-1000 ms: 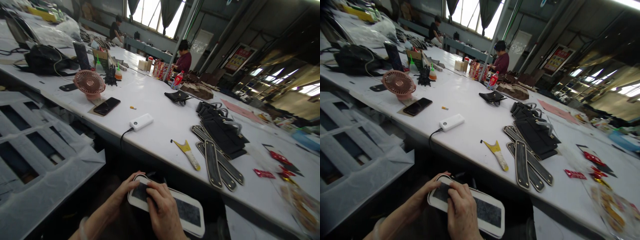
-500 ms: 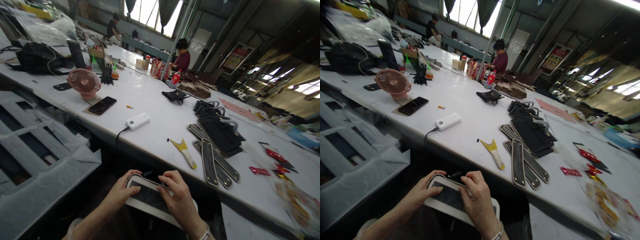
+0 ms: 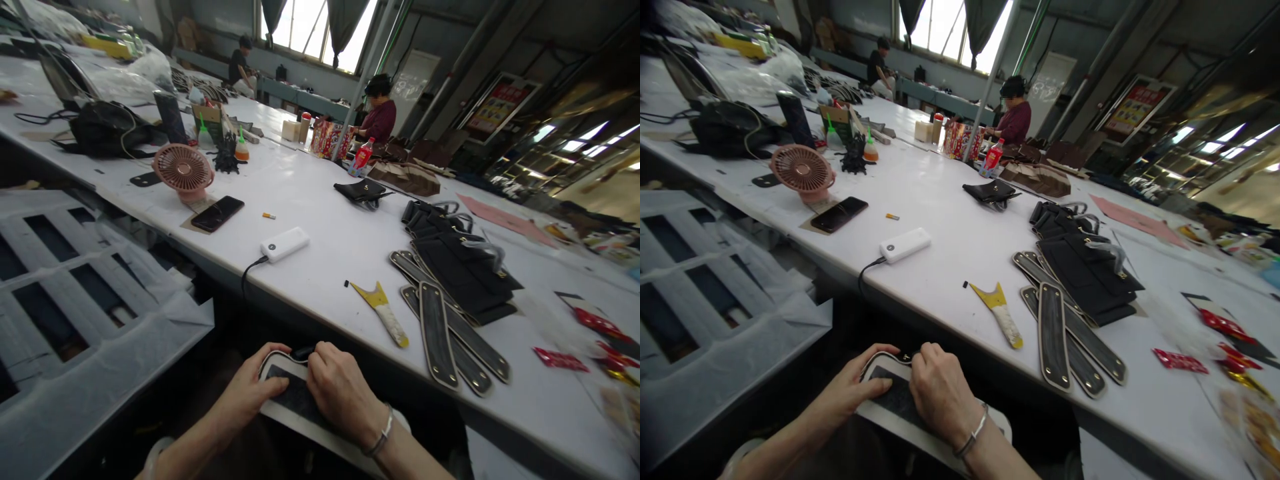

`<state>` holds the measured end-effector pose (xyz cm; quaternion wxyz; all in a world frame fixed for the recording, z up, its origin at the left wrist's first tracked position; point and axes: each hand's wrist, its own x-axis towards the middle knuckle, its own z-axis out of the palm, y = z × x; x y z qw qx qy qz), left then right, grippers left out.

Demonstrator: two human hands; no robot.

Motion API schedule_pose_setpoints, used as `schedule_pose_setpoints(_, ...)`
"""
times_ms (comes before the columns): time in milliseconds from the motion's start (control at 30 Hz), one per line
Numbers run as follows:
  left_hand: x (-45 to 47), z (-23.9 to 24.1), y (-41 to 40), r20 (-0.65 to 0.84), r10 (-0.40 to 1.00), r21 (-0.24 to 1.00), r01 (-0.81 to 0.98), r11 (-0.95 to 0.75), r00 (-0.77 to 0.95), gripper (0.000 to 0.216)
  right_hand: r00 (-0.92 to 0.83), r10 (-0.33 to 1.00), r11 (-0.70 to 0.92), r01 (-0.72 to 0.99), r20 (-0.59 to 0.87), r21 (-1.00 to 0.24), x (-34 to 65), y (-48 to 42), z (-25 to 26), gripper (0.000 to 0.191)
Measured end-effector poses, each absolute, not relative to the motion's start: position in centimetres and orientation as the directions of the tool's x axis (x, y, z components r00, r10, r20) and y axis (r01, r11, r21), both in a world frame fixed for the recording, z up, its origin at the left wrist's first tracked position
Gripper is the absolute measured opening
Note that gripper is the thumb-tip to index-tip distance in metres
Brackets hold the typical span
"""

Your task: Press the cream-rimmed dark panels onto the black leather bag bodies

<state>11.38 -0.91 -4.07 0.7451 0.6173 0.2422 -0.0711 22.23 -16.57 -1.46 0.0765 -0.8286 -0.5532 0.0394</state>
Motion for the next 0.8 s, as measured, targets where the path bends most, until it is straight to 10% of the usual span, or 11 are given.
schedule_pose_setpoints(367, 11.0, -3.8, -1.1, -0.478, 0.22, 0.865, 0.413, 0.283, 0.85, 0.051, 0.422, 0.905, -0.399, 0.885, 0.052, -0.239, 21.9, -16.8, -1.5, 0.02)
schedule_pose_setpoints(567, 10.9, -4.1, -1.4, -0.481, 0.219, 0.844, 0.381, 0.376, 0.849, 0.055, 0.429, 0.874, -0.239, 0.788, 0.228, -0.567, 19.3, -17.5, 0.4, 0.021)
schedule_pose_setpoints(800, 9.7, -5.7, 1.3, -0.416, 0.028, 0.705, 0.303, 0.642, 0.909, 0.063, 0.433, 0.887, -0.306, 0.81, 0.16, -0.501, 17.6, -16.9, -1.6, 0.039)
